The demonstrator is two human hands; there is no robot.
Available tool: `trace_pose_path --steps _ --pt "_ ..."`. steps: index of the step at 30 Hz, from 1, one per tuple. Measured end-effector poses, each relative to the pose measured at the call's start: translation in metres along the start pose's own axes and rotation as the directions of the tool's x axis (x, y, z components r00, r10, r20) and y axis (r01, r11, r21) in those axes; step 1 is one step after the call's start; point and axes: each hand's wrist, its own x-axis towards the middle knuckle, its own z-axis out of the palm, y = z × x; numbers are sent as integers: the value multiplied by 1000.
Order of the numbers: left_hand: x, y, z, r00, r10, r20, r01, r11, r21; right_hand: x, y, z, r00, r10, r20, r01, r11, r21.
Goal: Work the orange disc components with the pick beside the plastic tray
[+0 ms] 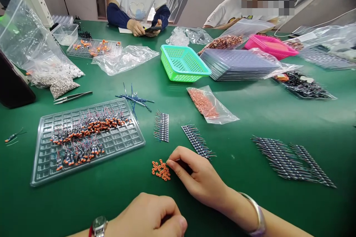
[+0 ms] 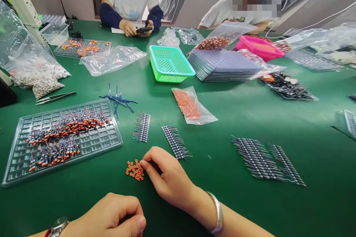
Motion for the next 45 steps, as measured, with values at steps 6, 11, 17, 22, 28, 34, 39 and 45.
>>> trace_pose_path --steps 6,11,17,22,28,34,39,45 --pt "0 0 0 1000 4 10 -5 1000 15 0 0 0 1000 -13 9 13 1000 -8" --pt "0 2 -1 1000 -8 8 8 1000 15 0 -1 0 1000 -16 15 16 1000 -8" --pt "0 5 -1 1000 -23 9 23 1000 11 -1 -1 0 1000 -25 19 25 1000 -12" --pt "-1 6 -1 1000 -26 5 26 1000 16 0 1 0 999 -29 20 30 999 -29" --pt "0 6 -1 1000 -8 10 8 1000 23 -1 -1 1 998 -65 10 66 997 -51" --pt "-1 5 1 1000 -13 9 13 1000 5 0 -3 4 989 -144 30 146 985 -97" --pt "0 3 2 1000 -10 13 10 1000 -8 -1 -2 6 984 -164 72 171 980 -102" --pt "2 2 2 1000 -2 5 2 1000 -27 0 -3 4 985 -117 129 130 986 -105"
